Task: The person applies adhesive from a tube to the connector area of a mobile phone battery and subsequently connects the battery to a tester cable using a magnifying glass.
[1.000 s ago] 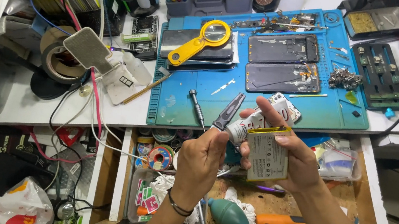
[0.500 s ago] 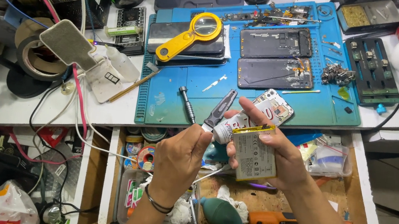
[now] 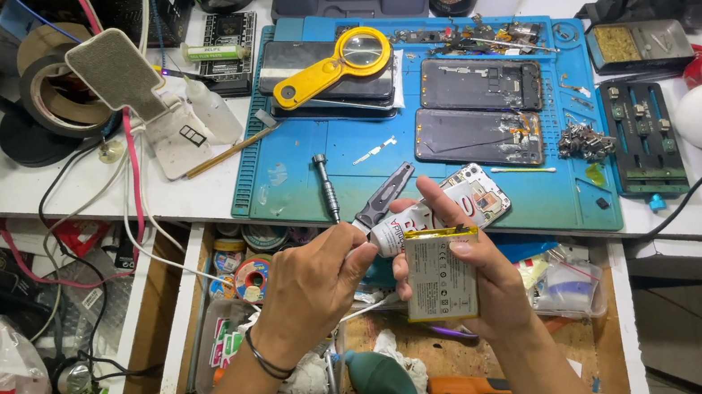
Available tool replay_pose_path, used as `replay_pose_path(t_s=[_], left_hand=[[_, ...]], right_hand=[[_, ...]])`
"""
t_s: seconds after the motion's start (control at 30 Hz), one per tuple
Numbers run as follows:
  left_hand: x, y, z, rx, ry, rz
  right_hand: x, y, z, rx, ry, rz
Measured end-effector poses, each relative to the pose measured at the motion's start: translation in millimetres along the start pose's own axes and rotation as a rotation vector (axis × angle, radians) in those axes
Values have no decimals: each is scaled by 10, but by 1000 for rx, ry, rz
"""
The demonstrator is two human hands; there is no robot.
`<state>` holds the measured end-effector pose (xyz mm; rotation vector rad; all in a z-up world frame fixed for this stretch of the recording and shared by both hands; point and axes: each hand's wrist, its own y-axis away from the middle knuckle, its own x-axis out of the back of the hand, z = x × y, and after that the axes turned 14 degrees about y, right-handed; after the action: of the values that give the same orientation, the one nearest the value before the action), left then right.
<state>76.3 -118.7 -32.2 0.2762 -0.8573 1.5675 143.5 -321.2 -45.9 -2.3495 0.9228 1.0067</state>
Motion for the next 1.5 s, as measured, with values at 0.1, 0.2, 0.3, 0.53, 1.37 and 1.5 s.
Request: replay_pose_path(t_s=[0.1, 0.2, 0.3, 0.53, 1.37, 1.5], left_hand=[[32, -3, 42, 17, 16, 11], [53, -17, 48, 10, 22, -1], [79, -10, 44, -13, 22, -2], [117, -29, 73, -77, 20, -13], [184, -57, 77, -126, 15, 0], [165, 43, -11, -138, 24, -26]], right_hand=[[9, 2, 9, -7, -26, -17], [-2, -3, -2, 3, -14, -2], [-4, -3, -11, 14, 0, 27], [-15, -6, -30, 25, 17, 27], [121, -7, -20, -12, -4, 62], [179, 30, 14, -39, 97, 41]])
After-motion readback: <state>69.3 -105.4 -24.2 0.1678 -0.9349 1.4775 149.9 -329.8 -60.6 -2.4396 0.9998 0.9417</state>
